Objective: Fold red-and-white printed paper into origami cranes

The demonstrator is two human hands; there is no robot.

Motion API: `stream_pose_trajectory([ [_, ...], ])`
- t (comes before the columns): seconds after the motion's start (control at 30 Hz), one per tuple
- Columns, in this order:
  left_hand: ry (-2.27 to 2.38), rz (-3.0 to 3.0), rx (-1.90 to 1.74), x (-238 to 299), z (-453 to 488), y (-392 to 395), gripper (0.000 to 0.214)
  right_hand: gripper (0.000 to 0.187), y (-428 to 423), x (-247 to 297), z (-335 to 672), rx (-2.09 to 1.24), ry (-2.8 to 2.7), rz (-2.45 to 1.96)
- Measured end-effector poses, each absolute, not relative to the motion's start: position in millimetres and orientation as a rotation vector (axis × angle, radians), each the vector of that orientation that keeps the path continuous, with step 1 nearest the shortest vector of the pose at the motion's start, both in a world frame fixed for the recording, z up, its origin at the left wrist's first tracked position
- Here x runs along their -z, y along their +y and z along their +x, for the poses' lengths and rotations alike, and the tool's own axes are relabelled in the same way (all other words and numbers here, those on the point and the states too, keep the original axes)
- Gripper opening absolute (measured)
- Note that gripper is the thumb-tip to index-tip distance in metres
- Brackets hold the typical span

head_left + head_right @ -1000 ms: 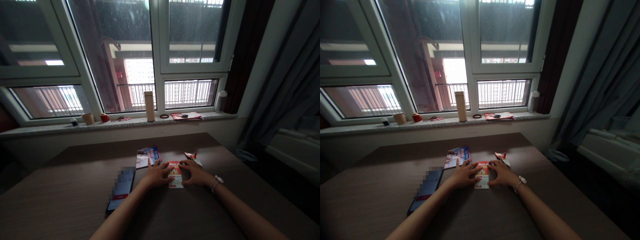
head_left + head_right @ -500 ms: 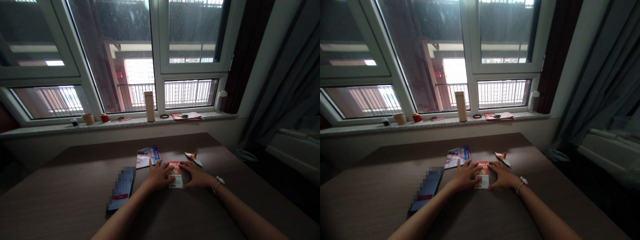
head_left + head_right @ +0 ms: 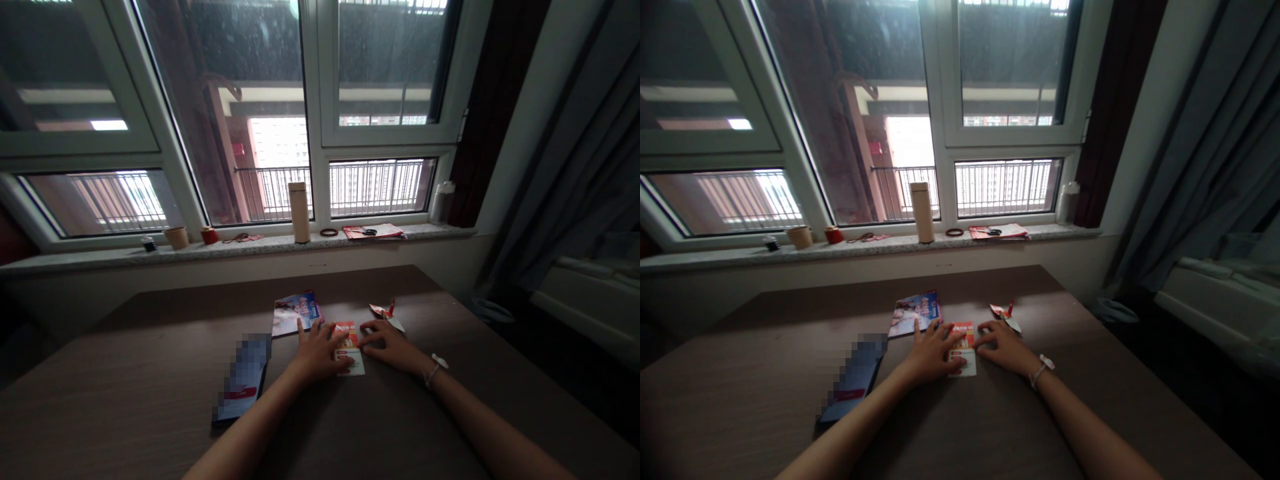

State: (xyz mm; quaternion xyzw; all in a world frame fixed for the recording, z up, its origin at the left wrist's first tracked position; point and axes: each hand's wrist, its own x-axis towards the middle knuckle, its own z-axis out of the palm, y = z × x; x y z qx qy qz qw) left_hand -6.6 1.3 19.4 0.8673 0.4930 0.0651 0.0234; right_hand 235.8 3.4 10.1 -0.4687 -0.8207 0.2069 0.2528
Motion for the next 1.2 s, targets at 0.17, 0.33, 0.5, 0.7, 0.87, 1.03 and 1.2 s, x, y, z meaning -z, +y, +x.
stream_pose_trajectory([
  [0.17, 1.532, 2.671, -0.147, -21.6, -6.1, 0.8, 0.071, 0.024, 2.4, -12.8, 233.0, -0.506, -2.214, -1.324],
  [0.33, 1.529, 2.659, -0.142, -22.6, -5.5, 0.7, 0.071, 0.027, 3.1, -14.4, 226.1, -0.386, -2.224, -1.363],
  [0.5, 1.519, 2.643, -0.14, -23.7, -5.0, 0.5, 0.071, 0.031, 5.7, -12.3, 221.7, -0.286, -2.236, -1.428],
  [0.7, 1.527, 2.641, -0.138, -22.8, -5.0, 1.0, 0.071, 0.033, 6.8, -14.4, 218.6, -0.225, -2.248, -1.523],
  [0.87, 1.527, 2.639, -0.122, -22.2, -5.3, 1.7, 0.071, 0.035, 6.5, -17.8, 213.2, -0.182, -2.24, -1.611],
  [1.03, 1.52, 2.635, -0.111, -24.3, -4.4, 1.3, 0.071, 0.036, 5.1, -19.3, 208.7, -0.133, -2.23, -1.66],
  [1.2, 1.528, 2.643, -0.112, -26.6, -3.8, -0.2, 0.069, 0.035, 4.7, -18.5, 205.0, -0.058, -2.233, -1.702],
])
